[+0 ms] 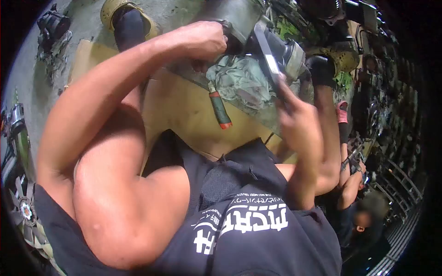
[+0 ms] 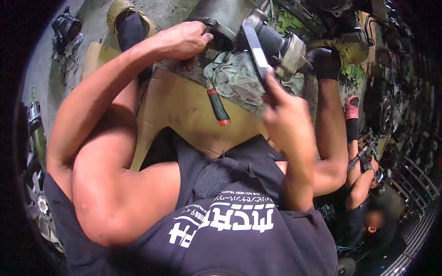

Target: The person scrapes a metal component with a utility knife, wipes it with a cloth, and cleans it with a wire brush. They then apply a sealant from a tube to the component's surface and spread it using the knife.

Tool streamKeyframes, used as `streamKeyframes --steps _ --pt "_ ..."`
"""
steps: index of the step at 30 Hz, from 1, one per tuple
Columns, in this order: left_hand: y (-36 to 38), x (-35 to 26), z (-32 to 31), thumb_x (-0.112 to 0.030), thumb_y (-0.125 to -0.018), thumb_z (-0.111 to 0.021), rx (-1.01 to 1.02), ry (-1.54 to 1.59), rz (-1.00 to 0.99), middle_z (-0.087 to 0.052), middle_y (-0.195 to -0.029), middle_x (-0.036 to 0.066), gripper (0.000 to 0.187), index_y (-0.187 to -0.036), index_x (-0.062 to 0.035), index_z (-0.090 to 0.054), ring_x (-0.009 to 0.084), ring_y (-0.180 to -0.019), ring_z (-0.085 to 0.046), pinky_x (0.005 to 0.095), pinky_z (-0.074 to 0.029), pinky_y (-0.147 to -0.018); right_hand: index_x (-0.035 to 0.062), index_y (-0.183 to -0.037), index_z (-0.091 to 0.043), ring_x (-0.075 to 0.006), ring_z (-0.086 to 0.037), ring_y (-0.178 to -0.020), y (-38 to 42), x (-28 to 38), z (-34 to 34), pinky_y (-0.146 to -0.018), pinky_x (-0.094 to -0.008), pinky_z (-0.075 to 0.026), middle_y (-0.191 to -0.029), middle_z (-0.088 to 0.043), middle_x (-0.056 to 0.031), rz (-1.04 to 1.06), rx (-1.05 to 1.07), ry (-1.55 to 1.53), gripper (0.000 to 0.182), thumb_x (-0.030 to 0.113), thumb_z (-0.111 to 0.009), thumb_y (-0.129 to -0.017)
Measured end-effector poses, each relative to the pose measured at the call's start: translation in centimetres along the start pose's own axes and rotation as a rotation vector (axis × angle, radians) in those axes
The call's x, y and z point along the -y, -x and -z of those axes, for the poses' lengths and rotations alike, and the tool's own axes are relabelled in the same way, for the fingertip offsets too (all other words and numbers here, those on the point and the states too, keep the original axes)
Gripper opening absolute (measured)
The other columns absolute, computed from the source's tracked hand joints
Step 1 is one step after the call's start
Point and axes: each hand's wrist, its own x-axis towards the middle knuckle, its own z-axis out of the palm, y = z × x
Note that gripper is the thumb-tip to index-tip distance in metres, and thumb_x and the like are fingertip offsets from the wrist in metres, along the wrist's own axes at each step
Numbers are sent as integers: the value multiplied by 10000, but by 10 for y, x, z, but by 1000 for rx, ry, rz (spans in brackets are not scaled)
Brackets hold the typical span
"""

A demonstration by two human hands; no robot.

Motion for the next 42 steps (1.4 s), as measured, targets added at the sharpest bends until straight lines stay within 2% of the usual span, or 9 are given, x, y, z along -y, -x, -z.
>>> streamKeyframes --steps 6,14,15,17,18,27,29,36,42 --pt "-10 15 -10 -313 -1049 -442 26 -24 -83 -658 -714 178 437 -938 83 -589 271 -583 -705 428 -587 -584 84 -1355 -597 -389 -616 -588 -34 5 22 -616 -385 -514 -750 -557 -319 -149 -14 74 454 63 -615 -903" --pt "18 -55 23 -312 -1043 -450 -41 252 380 -680 -750 225 459 -906 92 -617 311 -602 -704 429 -581 -649 197 -1442 -532 -334 -575 -600 -48 -34 2 -687 -370 -531 -812 -604 -309 -165 48 43 606 34 -595 -862" --pt "16 -64 27 -309 -1046 -444 24 182 453 -677 -738 227 459 -906 94 -615 313 -589 -701 418 -585 -628 187 -1448 -533 -96 -489 -691 -49 -21 23 -675 -277 -492 -926 -703 -156 -250 117 108 566 41 -578 -904" --pt "14 -8 -3 -301 -1053 -430 -424 -114 -127 -667 -698 213 462 -877 87 -606 283 -529 -685 408 -576 -539 151 -1454 -535 -75 -453 -678 -34 -39 25 -621 -258 -451 -868 -681 -54 -14 -100 -30 494 73 -568 -968" --pt "11 -16 3 -301 -1050 -435 -15 272 254 -666 -708 221 470 -873 98 -608 314 -577 -695 439 -579 -590 151 -1454 -535 -75 -453 -678 -23 -40 25 -621 -258 -451 -868 -681 -54 -10 -85 -25 494 73 -568 -968" --pt "-7 10 -9 -302 -1045 -442 18 -231 -138 -665 -672 225 484 -861 107 -622 358 -656 -708 473 -568 -710 -13 -962 -594 -156 -488 -567 -25 -33 -27 -547 -348 -424 -642 -559 -104 -272 -159 -265 263 231 -539 -1041" --pt "7 -7 3 -296 -1052 -421 73 125 86 -664 -641 201 481 -874 101 -627 311 -606 -709 450 -578 -623 3 -910 -568 -167 -501 -543 -23 -7 -38 -524 -352 -419 -631 -561 -107 -379 -81 -445 268 233 -528 -1042" --pt "1 2 -3 -293 -1056 -406 38 -166 -151 -662 -646 211 502 -839 110 -613 313 -560 -697 445 -590 -633 32 -1006 -507 -81 -485 -523 31 27 -48 -479 -263 -385 -644 -532 -6 -575 -63 -914 201 226 -522 -1053" --pt "22 -24 18 -296 -1053 -410 96 356 217 -666 -645 200 506 -829 109 -615 321 -604 -714 450 -592 -702 80 -1017 -520 -19 -368 -517 10 -24 -21 -443 -208 -301 -661 -420 75 -465 -29 -832 175 248 -517 -1069"
